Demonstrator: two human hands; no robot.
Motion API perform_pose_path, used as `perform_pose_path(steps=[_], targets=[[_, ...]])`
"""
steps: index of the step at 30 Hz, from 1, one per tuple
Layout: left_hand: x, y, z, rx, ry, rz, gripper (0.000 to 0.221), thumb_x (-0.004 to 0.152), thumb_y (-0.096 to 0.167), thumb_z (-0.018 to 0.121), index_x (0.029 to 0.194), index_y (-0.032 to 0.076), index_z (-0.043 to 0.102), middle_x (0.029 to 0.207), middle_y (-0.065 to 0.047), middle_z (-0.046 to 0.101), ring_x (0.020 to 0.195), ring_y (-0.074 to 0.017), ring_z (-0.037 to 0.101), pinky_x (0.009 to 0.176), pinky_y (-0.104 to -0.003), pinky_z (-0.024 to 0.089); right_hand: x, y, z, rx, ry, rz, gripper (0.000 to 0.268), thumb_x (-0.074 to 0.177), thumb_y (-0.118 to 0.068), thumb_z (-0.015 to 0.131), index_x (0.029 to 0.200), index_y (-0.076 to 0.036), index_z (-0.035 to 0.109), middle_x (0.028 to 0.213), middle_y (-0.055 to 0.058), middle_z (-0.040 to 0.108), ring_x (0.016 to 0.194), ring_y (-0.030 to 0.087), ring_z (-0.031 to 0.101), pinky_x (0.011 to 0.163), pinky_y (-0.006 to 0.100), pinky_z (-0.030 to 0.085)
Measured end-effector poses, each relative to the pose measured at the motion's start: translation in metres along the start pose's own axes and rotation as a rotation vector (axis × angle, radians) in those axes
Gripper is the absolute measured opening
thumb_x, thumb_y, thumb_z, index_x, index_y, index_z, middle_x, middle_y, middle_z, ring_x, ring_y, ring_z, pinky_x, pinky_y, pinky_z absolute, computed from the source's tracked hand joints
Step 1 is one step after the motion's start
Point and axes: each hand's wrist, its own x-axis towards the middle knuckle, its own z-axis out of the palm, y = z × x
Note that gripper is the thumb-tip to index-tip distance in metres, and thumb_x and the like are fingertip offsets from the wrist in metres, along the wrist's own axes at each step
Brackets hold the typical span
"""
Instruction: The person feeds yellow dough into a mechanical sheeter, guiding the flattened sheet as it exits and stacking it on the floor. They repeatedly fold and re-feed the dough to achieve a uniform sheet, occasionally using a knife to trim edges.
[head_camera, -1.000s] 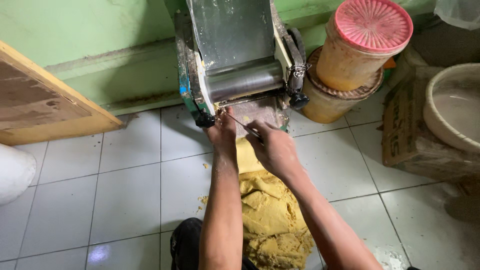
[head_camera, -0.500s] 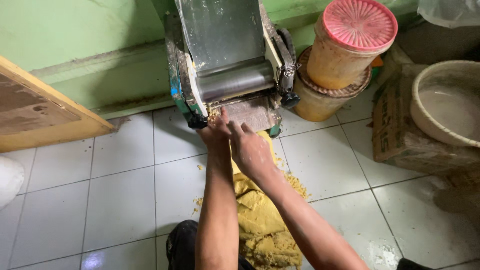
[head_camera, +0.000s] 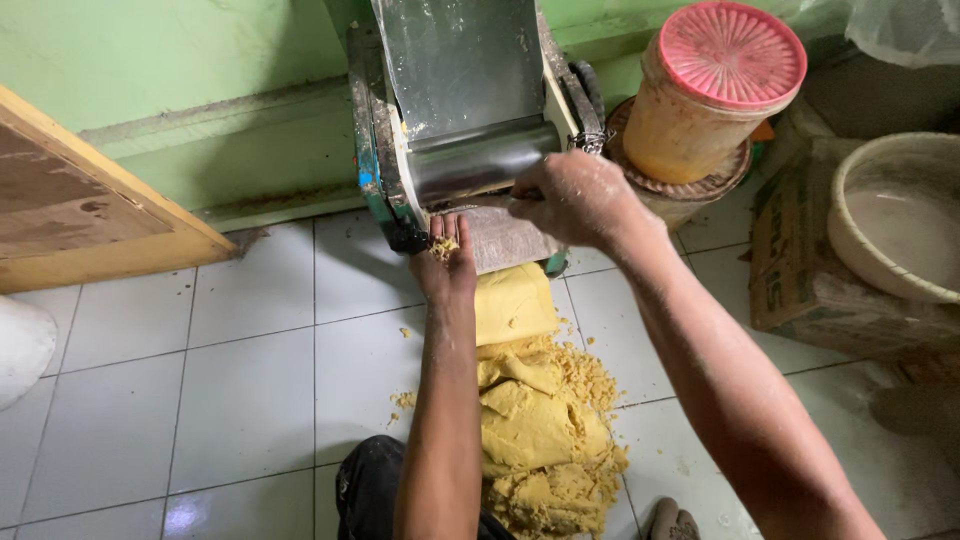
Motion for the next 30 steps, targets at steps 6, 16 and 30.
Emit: perform_pose_path(steps=[6,16,30], targets=[[-0.004,0.004,-0.004,-0.037,-0.110,-0.055,0.040,0.103,0.023,0.049,0.131,-0.005,0.057,0.134,-0.014,0.060,0.130,-0.0265,0.053,0.120,-0.049,0.037,-0.009,-0.002,0.001,-0.111,0.140,-0.138,0.022,0.087,-0.035,0.077,0.102,-0.020,0.081,0.080,0.015,0.074,0.075,0.034,0.072,0.069,0.047,0.058],[-0.009,0.009,0.019,-0.229,-0.211,-0.189,0.041,0.097,0.030,0.056,0.127,0.002,0.064,0.125,-0.016,0.067,0.120,-0.0295,0.058,0.110,-0.048,0.044,-0.010,-0.002,0.023,0.105,0.163,-0.149,0.021,0.089,-0.030,0.073,0.103,-0.016,0.079,0.087,0.012,0.077,0.079,0.032,0.073,0.074,0.046,0.057],[0.001,0.009,0.016,-0.100,-0.043,-0.035,0.037,0.107,0.023,0.061,0.134,-0.002,0.061,0.128,-0.019,0.064,0.116,-0.0310,0.062,0.110,-0.044,0.053,-0.049,-0.008,0.025,0.207,0.232,-0.153,0.024,0.090,-0.030,0.071,0.109,-0.016,0.076,0.100,0.011,0.076,0.083,0.034,0.073,0.072,0.047,0.056]])
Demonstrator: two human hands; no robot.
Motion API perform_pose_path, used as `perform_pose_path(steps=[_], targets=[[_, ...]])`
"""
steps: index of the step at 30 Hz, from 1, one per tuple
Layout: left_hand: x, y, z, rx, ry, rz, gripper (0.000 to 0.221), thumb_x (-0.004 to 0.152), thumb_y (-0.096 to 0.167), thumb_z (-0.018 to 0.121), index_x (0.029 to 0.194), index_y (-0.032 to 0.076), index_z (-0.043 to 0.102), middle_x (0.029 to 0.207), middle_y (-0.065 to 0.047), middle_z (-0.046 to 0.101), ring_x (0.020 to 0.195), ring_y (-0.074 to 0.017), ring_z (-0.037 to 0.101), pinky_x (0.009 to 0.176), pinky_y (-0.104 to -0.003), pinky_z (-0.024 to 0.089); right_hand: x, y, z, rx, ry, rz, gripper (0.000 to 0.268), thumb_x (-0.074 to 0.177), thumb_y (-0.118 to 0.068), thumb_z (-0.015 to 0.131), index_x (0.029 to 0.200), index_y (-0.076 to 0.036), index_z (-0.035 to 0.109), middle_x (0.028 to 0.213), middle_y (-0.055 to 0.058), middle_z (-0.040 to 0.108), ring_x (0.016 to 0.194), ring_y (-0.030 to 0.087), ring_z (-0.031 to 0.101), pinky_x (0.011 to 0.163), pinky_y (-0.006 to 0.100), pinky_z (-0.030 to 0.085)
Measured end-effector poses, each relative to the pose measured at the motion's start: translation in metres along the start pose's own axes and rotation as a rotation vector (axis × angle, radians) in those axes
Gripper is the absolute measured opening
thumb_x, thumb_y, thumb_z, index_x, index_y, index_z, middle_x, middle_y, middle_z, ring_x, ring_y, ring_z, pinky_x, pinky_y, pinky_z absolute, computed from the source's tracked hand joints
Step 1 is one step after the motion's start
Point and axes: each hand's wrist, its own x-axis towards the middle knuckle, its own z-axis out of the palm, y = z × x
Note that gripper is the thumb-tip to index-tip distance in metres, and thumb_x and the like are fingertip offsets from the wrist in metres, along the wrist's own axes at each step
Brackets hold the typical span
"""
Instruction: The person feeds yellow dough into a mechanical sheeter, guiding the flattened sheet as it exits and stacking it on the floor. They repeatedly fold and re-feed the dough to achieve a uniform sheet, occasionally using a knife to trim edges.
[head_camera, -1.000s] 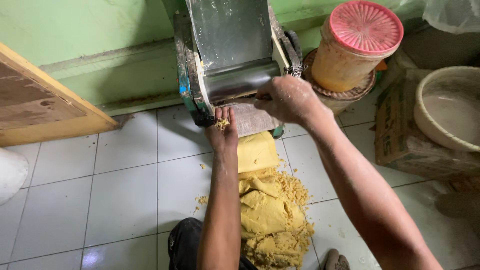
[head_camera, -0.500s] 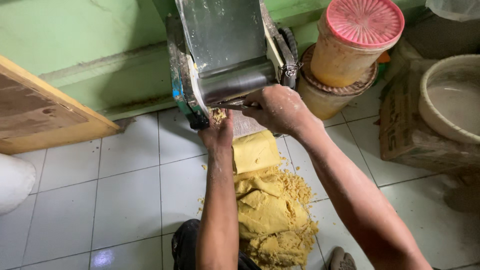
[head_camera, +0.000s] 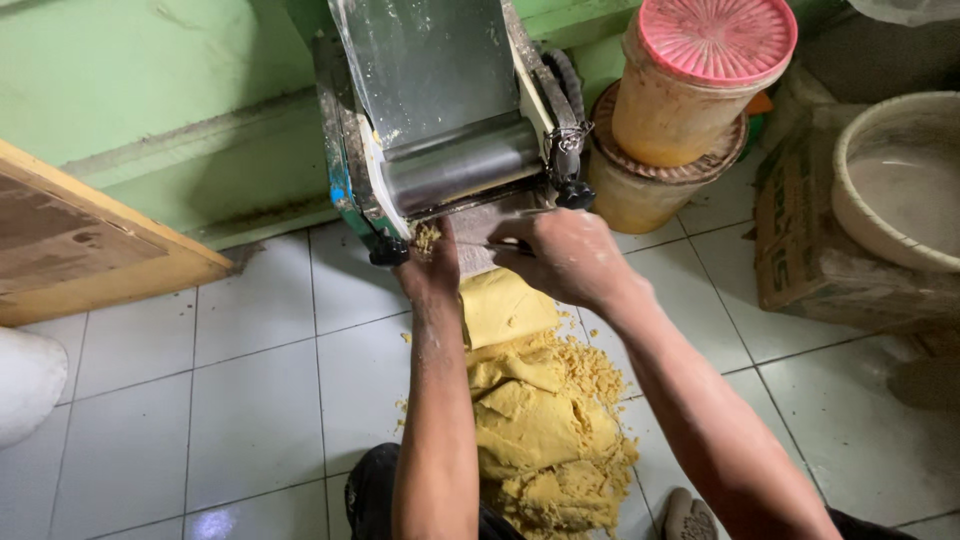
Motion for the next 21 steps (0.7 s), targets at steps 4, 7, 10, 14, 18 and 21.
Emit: perform_pose_path(steps=[4,7,10,14,18,21], targets=[[-0.012,-0.004,0.001,-0.081,-0.264,-0.093,0.034,0.107,0.022,0.051,0.130,-0.001,0.060,0.124,-0.018,0.066,0.113,-0.0306,0.065,0.106,-0.046,0.054,-0.004,0.004,-0.003,-0.005,0.037,-0.041,0.022,0.091,-0.029,0.070,0.108,-0.017,0.077,0.107,0.010,0.076,0.085,0.035,0.072,0.072,0.047,0.057],[-0.023,-0.004,0.007,0.002,0.021,-0.017,0.039,0.105,0.012,0.038,0.131,-0.010,0.057,0.123,-0.024,0.065,0.114,-0.0335,0.066,0.106,-0.048,0.057,-0.009,0.005,-0.002,-0.060,-0.112,-0.009,0.024,0.089,-0.031,0.071,0.109,-0.019,0.078,0.099,0.011,0.077,0.085,0.035,0.072,0.075,0.048,0.057],[-0.035,-0.005,0.012,-0.005,-0.027,-0.018,0.040,0.107,0.009,0.032,0.134,-0.013,0.052,0.126,-0.026,0.064,0.117,-0.0359,0.066,0.105,-0.048,0.057,-0.013,0.003,0.006,-0.065,0.008,0.066,0.025,0.091,-0.031,0.071,0.110,-0.017,0.076,0.099,0.013,0.076,0.083,0.036,0.072,0.072,0.049,0.056],[-0.041,-0.004,0.021,-0.006,0.088,0.021,0.040,0.105,0.005,0.031,0.136,-0.012,0.049,0.121,-0.026,0.065,0.112,-0.0347,0.067,0.100,-0.047,0.060,-0.025,-0.008,0.020,0.054,-0.076,0.080,0.025,0.097,-0.029,0.068,0.114,-0.012,0.072,0.094,0.016,0.075,0.082,0.039,0.070,0.071,0.049,0.056],[-0.036,-0.003,0.009,0.082,0.026,0.016,0.039,0.103,0.002,0.035,0.136,-0.009,0.053,0.117,-0.023,0.065,0.108,-0.0308,0.067,0.098,-0.042,0.062,-0.038,-0.009,0.008,0.010,0.028,0.072,0.025,0.090,-0.028,0.069,0.110,-0.016,0.075,0.091,0.013,0.077,0.076,0.037,0.072,0.065,0.049,0.056],[-0.050,0.004,-0.028,0.603,0.078,-0.009,0.033,0.105,0.012,0.047,0.130,-0.006,0.059,0.114,-0.016,0.067,0.104,-0.0214,0.067,0.095,-0.031,0.060,-0.034,-0.002,-0.005,-0.101,0.022,0.131,0.025,0.092,-0.034,0.070,0.109,-0.017,0.076,0.087,0.014,0.076,0.071,0.036,0.072,0.062,0.049,0.056]])
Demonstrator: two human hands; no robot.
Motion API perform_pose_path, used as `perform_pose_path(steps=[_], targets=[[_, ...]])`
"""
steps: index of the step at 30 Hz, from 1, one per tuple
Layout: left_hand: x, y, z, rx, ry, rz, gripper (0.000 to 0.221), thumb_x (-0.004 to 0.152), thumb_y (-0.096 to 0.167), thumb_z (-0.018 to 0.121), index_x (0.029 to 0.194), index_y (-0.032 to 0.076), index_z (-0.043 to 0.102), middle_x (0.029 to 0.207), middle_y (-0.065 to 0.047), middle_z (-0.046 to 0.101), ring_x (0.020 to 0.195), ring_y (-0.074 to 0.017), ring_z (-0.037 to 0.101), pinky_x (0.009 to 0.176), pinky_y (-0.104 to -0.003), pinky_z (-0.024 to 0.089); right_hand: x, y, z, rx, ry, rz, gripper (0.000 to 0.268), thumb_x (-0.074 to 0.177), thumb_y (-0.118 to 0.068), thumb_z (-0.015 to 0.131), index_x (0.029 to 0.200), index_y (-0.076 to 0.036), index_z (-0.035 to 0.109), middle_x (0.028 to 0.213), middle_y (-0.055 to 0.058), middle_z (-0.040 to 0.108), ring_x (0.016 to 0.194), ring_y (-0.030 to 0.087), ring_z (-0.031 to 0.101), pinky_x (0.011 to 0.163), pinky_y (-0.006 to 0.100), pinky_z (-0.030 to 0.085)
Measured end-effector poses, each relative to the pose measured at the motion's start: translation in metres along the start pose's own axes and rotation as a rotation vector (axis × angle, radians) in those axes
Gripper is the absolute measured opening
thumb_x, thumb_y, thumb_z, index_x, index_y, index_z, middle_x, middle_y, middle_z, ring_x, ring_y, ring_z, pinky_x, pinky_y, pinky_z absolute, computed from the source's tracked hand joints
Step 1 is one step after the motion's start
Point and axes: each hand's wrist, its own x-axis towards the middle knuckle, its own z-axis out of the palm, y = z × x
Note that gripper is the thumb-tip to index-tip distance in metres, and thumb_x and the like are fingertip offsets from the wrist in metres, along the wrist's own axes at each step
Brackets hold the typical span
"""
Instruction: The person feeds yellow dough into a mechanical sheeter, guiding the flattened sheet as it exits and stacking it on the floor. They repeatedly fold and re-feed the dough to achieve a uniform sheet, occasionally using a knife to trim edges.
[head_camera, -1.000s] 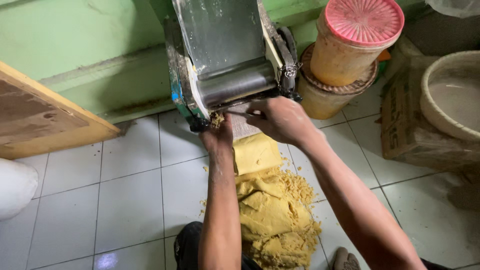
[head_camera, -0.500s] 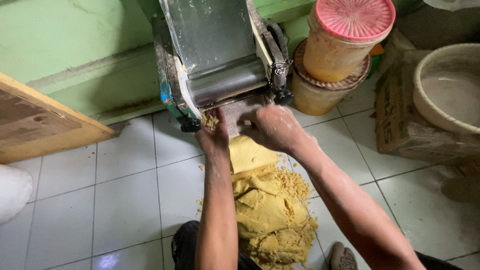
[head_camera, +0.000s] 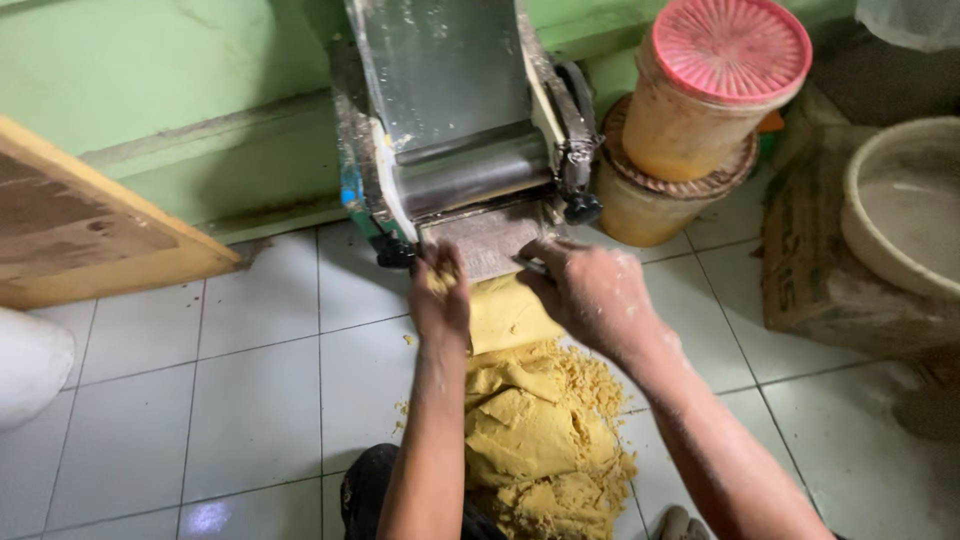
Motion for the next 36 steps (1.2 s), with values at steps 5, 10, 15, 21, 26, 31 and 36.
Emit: perform_pose_path(steps=[5,10,15,21,26,31,36], targets=[[-0.055,-0.052,-0.067,-0.063,0.236,-0.039,0.017,0.101,0.009,0.065,0.112,-0.003,0.064,0.098,-0.008,0.061,0.089,-0.0170,0.062,0.086,-0.030,0.059,0.056,0.011,-0.004,-0.162,-0.086,-0.050,0.023,0.094,-0.038,0.071,0.107,-0.020,0.078,0.081,0.015,0.075,0.075,0.035,0.072,0.070,0.049,0.057],[-0.158,-0.085,-0.110,1.166,0.185,0.033,0.027,0.096,0.034,0.060,0.115,0.016,0.070,0.131,-0.010,0.064,0.123,-0.0246,0.060,0.100,-0.043,0.051,0.091,0.015,-0.014,-0.156,-0.188,-0.160,0.024,0.089,-0.039,0.073,0.103,-0.020,0.079,0.086,0.012,0.076,0.081,0.034,0.073,0.073,0.048,0.058],[-0.204,-0.080,-0.126,1.612,-0.111,0.415,0.029,0.090,0.019,0.072,0.116,0.008,0.073,0.141,-0.016,0.060,0.137,-0.0359,0.048,0.112,-0.047,0.038,0.093,0.006,-0.012,-0.245,-0.211,-0.137,0.025,0.090,-0.040,0.072,0.108,-0.023,0.078,0.086,0.013,0.075,0.082,0.034,0.073,0.077,0.049,0.058],[-0.221,-0.065,-0.131,1.566,-0.125,0.138,0.026,0.095,0.018,0.066,0.119,0.009,0.071,0.138,-0.012,0.061,0.133,-0.0317,0.051,0.111,-0.043,0.040,0.093,-0.005,0.002,-0.245,-0.203,-0.184,0.026,0.093,-0.040,0.069,0.109,-0.022,0.078,0.087,0.014,0.075,0.082,0.035,0.073,0.076,0.050,0.058],[-0.228,-0.045,-0.135,1.473,-0.111,0.125,0.024,0.093,0.018,0.067,0.113,0.007,0.072,0.126,-0.009,0.070,0.123,-0.0263,0.061,0.107,-0.039,0.046,0.064,-0.023,-0.039,-0.154,-0.289,-0.149,0.027,0.095,-0.040,0.064,0.110,-0.021,0.076,0.085,0.008,0.076,0.078,0.032,0.074,0.075,0.050,0.058],[-0.231,-0.040,-0.139,1.346,-0.047,0.172,0.019,0.094,0.021,0.065,0.106,0.008,0.073,0.114,-0.005,0.077,0.107,-0.0210,0.072,0.094,-0.035,0.054,0.038,-0.047,-0.084,-0.286,-0.038,-0.204,0.029,0.102,-0.032,0.062,0.113,-0.006,0.064,0.070,0.019,0.069,0.062,0.036,0.067,0.056,0.049,0.053],[-0.230,-0.043,-0.134,1.231,-0.199,0.228,0.019,0.097,0.018,0.064,0.109,0.005,0.070,0.112,-0.008,0.073,0.109,-0.0211,0.068,0.096,-0.035,0.052,0.099,-0.087,-0.059,-0.427,-0.084,-0.291,0.030,0.104,-0.024,0.057,0.110,0.005,0.053,0.061,0.011,0.057,0.045,0.025,0.063,0.034,0.038,0.048]])
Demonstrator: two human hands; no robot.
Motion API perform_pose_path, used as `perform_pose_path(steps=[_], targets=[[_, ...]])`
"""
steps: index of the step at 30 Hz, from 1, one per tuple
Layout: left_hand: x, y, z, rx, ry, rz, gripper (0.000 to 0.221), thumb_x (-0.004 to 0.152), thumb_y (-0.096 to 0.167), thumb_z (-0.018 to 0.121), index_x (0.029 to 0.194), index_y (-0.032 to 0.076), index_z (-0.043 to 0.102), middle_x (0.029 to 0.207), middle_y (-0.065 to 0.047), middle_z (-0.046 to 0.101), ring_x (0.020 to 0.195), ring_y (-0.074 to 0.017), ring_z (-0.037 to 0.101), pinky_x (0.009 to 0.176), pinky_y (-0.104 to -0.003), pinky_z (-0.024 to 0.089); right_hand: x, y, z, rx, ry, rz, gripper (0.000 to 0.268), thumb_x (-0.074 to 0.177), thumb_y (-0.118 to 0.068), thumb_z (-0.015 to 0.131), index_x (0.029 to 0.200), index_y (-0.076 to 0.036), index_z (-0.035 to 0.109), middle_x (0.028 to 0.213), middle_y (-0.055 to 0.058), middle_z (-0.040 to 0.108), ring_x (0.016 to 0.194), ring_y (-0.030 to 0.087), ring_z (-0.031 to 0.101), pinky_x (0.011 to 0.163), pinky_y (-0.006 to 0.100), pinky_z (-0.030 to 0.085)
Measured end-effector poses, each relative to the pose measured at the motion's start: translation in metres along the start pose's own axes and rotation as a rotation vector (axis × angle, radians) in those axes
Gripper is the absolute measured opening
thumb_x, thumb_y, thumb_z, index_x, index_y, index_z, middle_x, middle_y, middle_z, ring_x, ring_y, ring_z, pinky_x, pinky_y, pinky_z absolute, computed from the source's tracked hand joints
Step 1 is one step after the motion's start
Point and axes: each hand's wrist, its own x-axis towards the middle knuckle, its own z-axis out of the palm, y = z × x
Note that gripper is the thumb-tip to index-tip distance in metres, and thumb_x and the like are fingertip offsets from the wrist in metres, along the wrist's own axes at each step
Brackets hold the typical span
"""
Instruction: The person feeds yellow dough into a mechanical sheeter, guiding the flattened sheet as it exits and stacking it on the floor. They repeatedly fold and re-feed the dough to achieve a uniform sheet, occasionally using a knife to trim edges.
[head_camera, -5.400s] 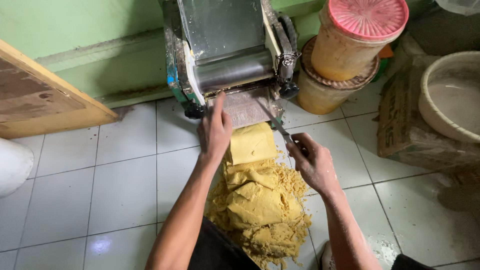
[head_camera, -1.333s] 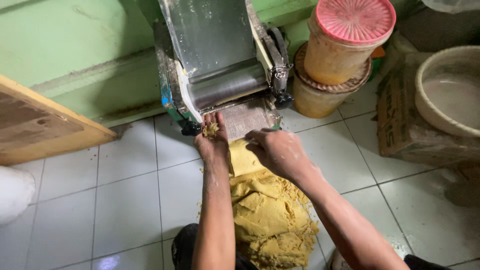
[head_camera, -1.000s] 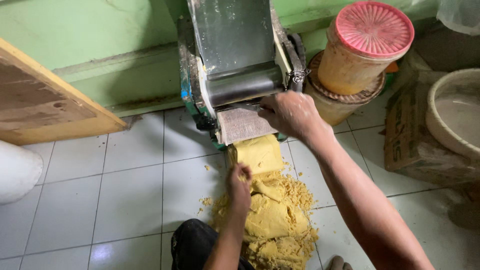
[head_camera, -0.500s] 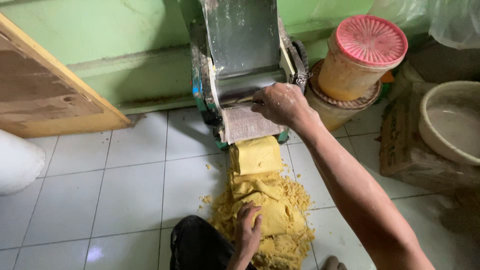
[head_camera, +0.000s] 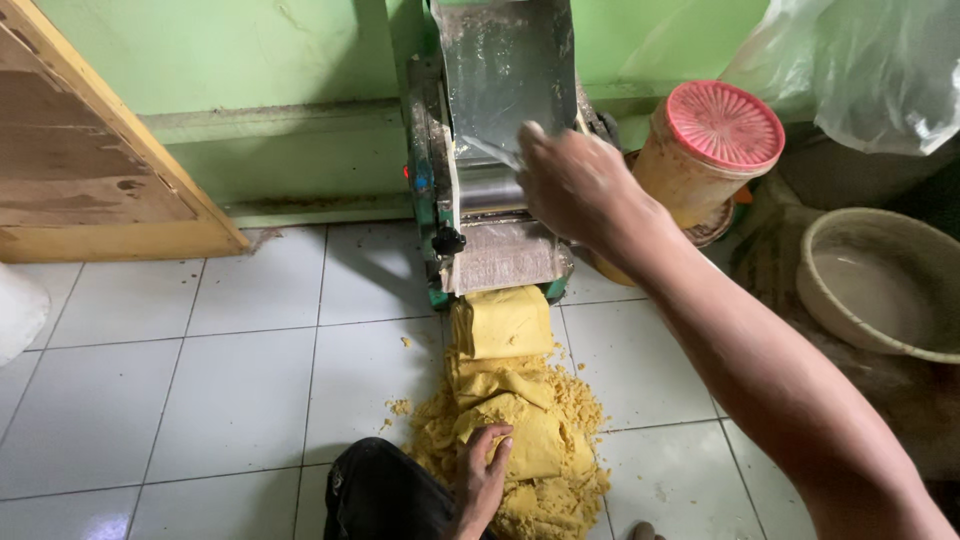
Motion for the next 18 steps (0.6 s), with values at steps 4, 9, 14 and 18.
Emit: perform_pose_path(steps=[4,9,14,18], targets=[[-0.004,-0.006,-0.002,-0.025,-0.037,-0.049,0.021,0.098,0.019,0.063,0.112,0.005,0.070,0.112,-0.008,0.072,0.107,-0.0206,0.068,0.095,-0.037,0.052,0.055,-0.004,0.020,-0.018,-0.168,0.101,0.016,0.103,-0.002,0.048,0.100,0.006,0.062,0.066,0.016,0.065,0.052,0.022,0.067,0.039,0.033,0.049],[-0.008,-0.018,-0.008,-0.151,-0.056,-0.238,0.026,0.098,0.024,0.061,0.117,0.008,0.069,0.114,-0.006,0.073,0.102,-0.0209,0.069,0.089,-0.037,0.056,0.131,-0.009,0.060,0.063,-0.259,0.214,0.016,0.096,0.000,0.053,0.092,0.000,0.068,0.074,0.019,0.070,0.059,0.022,0.070,0.040,0.028,0.055],[-0.009,-0.021,-0.010,-0.250,-0.022,-0.146,0.030,0.100,0.027,0.058,0.120,0.008,0.071,0.118,-0.006,0.075,0.104,-0.0180,0.070,0.091,-0.035,0.058,0.141,-0.029,0.069,-0.030,-0.014,0.163,0.014,0.095,-0.009,0.061,0.089,-0.006,0.074,0.079,0.015,0.070,0.067,0.022,0.071,0.050,0.034,0.056],[-0.009,-0.018,-0.015,-0.162,-0.027,-0.139,0.029,0.100,0.026,0.060,0.121,0.007,0.071,0.116,-0.008,0.076,0.105,-0.0189,0.069,0.095,-0.035,0.056,0.119,-0.012,0.018,0.106,-0.418,0.236,0.013,0.094,-0.011,0.064,0.094,0.000,0.070,0.078,0.013,0.070,0.063,0.018,0.073,0.050,0.031,0.060]])
